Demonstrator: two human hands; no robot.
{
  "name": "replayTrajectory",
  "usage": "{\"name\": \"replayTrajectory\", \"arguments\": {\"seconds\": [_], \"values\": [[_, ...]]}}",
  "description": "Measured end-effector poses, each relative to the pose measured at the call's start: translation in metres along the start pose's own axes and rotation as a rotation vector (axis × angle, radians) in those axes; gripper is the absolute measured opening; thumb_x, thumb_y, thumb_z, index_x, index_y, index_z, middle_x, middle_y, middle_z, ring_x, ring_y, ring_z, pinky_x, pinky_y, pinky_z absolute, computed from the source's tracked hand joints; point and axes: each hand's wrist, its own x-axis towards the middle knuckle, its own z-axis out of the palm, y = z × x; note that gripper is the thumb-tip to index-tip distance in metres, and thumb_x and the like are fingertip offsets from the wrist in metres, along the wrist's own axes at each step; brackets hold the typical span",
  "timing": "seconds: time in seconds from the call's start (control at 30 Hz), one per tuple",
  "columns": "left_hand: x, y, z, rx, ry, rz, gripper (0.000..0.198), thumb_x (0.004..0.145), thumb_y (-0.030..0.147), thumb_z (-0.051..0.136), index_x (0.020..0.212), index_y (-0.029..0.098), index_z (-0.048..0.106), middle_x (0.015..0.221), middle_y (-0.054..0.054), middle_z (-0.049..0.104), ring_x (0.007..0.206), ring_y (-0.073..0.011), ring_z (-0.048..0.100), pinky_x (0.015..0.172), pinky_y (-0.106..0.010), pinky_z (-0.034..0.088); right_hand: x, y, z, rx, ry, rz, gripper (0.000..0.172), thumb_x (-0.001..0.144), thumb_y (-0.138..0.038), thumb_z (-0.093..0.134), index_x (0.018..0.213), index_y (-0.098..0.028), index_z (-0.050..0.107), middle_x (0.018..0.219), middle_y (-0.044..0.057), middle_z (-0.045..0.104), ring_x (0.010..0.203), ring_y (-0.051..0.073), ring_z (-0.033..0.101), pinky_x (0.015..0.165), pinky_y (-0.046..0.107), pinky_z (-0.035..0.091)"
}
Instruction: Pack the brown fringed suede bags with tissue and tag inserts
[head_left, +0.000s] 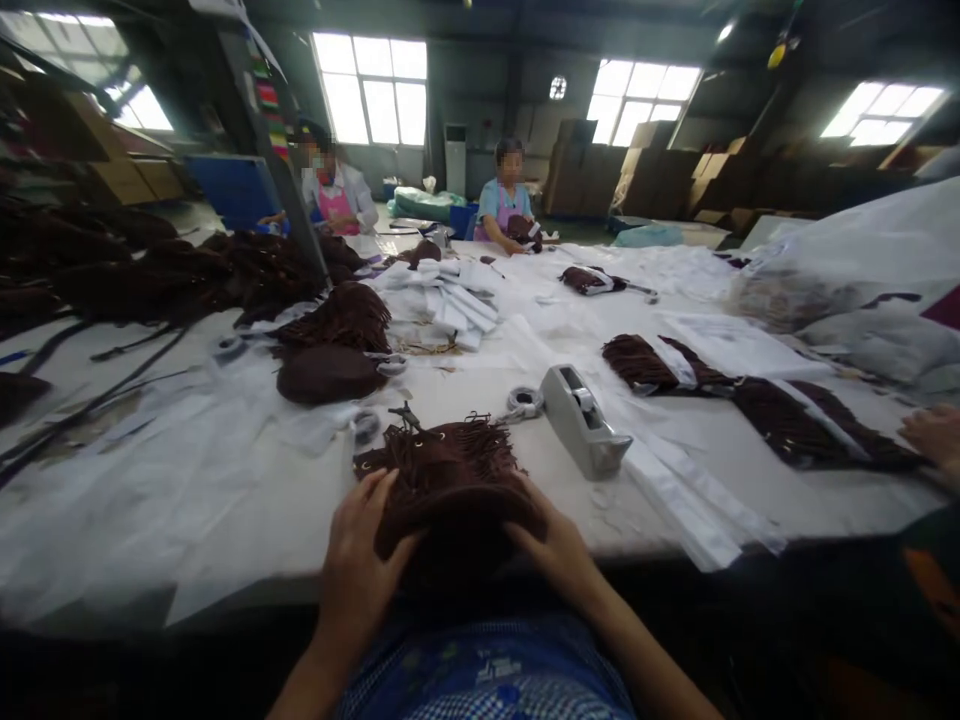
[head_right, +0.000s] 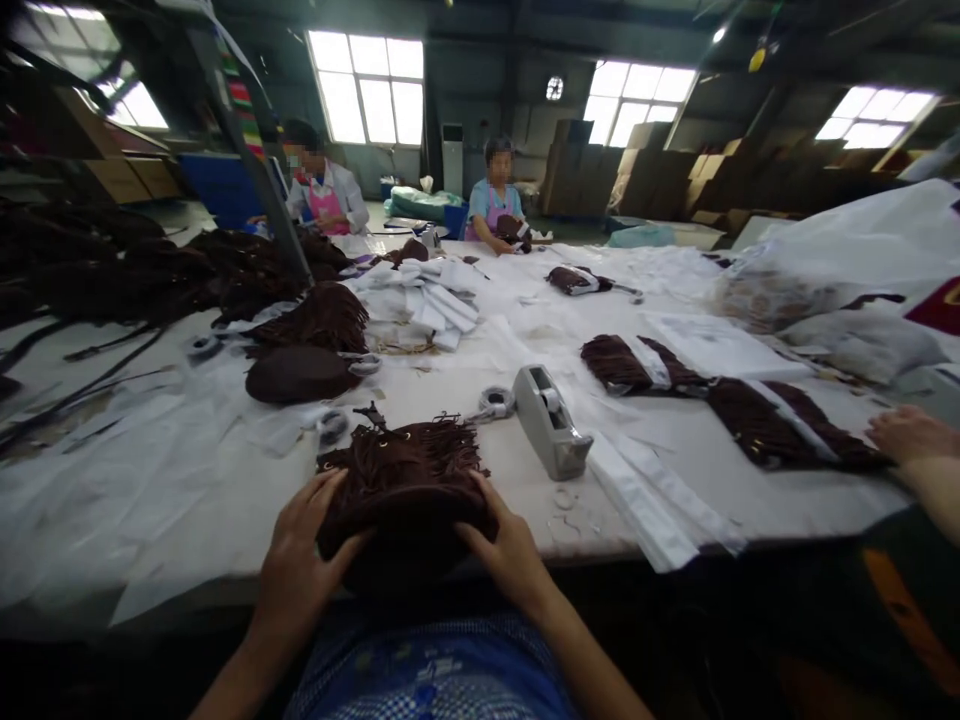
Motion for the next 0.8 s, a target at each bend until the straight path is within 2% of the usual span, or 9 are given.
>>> {"name": "replayTrajectory", "arguments": {"seconds": [0.1, 0.2, 0.37, 0.47, 0.53, 0.6, 0.67, 0.73, 0.8], "values": [[-0.042, -0.003, 0.005, 0.003, 0.039, -0.250, 0.065, 0.084, 0.051, 0.065, 0.141, 0.027, 0.046, 0.136, -0.011, 0.054, 0.125, -0.0334, 0.052, 0.105, -0.054, 0.046, -0.017, 0.005, 0.004, 0.039, 0.049, 0.077, 0.064, 0.089, -0.034, 0.064, 0.148, -0.027, 0.040, 0.125, 0.007, 0.068, 0.111, 0.025, 0.068, 0.098, 0.042, 0.055], [-0.054, -0.004, 0.008, -0.052, 0.013, -0.328, 0.057, 0.084, 0.052, 0.065, 0.133, 0.026, 0.052, 0.129, -0.010, 0.057, 0.120, -0.0314, 0.056, 0.103, -0.051, 0.048, -0.019, 0.005, 0.010, -0.050, 0.118, 0.028, 0.055, 0.087, -0.032, 0.066, 0.139, -0.026, 0.050, 0.126, 0.009, 0.064, 0.106, 0.025, 0.068, 0.089, 0.038, 0.060], [-0.024, -0.010, 0.017, -0.151, 0.022, -0.236, 0.030, 0.089, 0.040, 0.061, 0.115, 0.025, 0.060, 0.118, -0.007, 0.061, 0.114, -0.0262, 0.058, 0.102, -0.044, 0.048, 0.002, 0.003, 0.012, -0.239, 0.254, -0.112, 0.030, 0.084, -0.028, 0.069, 0.114, -0.025, 0.064, 0.119, 0.010, 0.056, 0.104, 0.025, 0.063, 0.083, 0.037, 0.062], [-0.002, -0.014, 0.022, -0.191, 0.015, -0.203, 0.028, 0.090, 0.037, 0.061, 0.116, 0.025, 0.059, 0.122, -0.007, 0.060, 0.119, -0.0258, 0.056, 0.107, -0.045, 0.044, 0.016, 0.005, 0.008, -0.237, 0.237, -0.121, 0.016, 0.085, -0.027, 0.067, 0.101, -0.024, 0.064, 0.107, 0.008, 0.056, 0.091, 0.022, 0.063, 0.073, 0.034, 0.062], [0.000, -0.014, 0.024, -0.182, 0.023, -0.226, 0.034, 0.089, 0.038, 0.062, 0.120, 0.026, 0.059, 0.129, -0.009, 0.056, 0.127, -0.0277, 0.051, 0.108, -0.046, 0.044, 0.021, 0.007, 0.006, -0.215, 0.205, -0.112, 0.012, 0.085, -0.027, 0.067, 0.097, -0.024, 0.063, 0.101, 0.007, 0.056, 0.086, 0.021, 0.063, 0.071, 0.033, 0.062], [-0.007, -0.013, 0.024, -0.172, 0.060, -0.332, 0.045, 0.085, 0.043, 0.067, 0.126, 0.026, 0.057, 0.134, -0.011, 0.053, 0.129, -0.0303, 0.050, 0.104, -0.047, 0.048, 0.020, 0.009, 0.003, -0.163, 0.173, -0.087, 0.014, 0.086, -0.029, 0.066, 0.099, -0.024, 0.063, 0.106, 0.008, 0.058, 0.093, 0.022, 0.064, 0.073, 0.034, 0.062], [-0.018, -0.011, 0.024, -0.264, 0.078, -0.500, 0.053, 0.082, 0.045, 0.071, 0.128, 0.026, 0.054, 0.130, -0.011, 0.056, 0.121, -0.0304, 0.058, 0.098, -0.046, 0.053, 0.017, 0.010, 0.002, -0.097, 0.151, -0.060, 0.022, 0.087, -0.033, 0.066, 0.108, -0.025, 0.063, 0.121, 0.010, 0.059, 0.107, 0.025, 0.063, 0.081, 0.036, 0.061], [-0.026, -0.011, 0.024, -0.446, 0.036, -0.624, 0.051, 0.082, 0.046, 0.070, 0.126, 0.025, 0.054, 0.121, -0.009, 0.063, 0.112, -0.0277, 0.064, 0.097, -0.044, 0.054, 0.016, 0.010, 0.000, -0.069, 0.127, -0.044, 0.034, 0.087, -0.035, 0.065, 0.120, -0.026, 0.062, 0.133, 0.010, 0.057, 0.122, 0.027, 0.058, 0.097, 0.041, 0.056], [-0.025, -0.012, 0.024, -0.612, -0.046, -0.661, 0.045, 0.084, 0.045, 0.069, 0.122, 0.024, 0.058, 0.119, -0.007, 0.067, 0.114, -0.0258, 0.064, 0.102, -0.042, 0.050, 0.020, 0.010, -0.002, -0.084, 0.117, -0.043, 0.041, 0.086, -0.036, 0.067, 0.125, -0.026, 0.062, 0.136, 0.010, 0.058, 0.129, 0.028, 0.054, 0.108, 0.045, 0.047]]}}
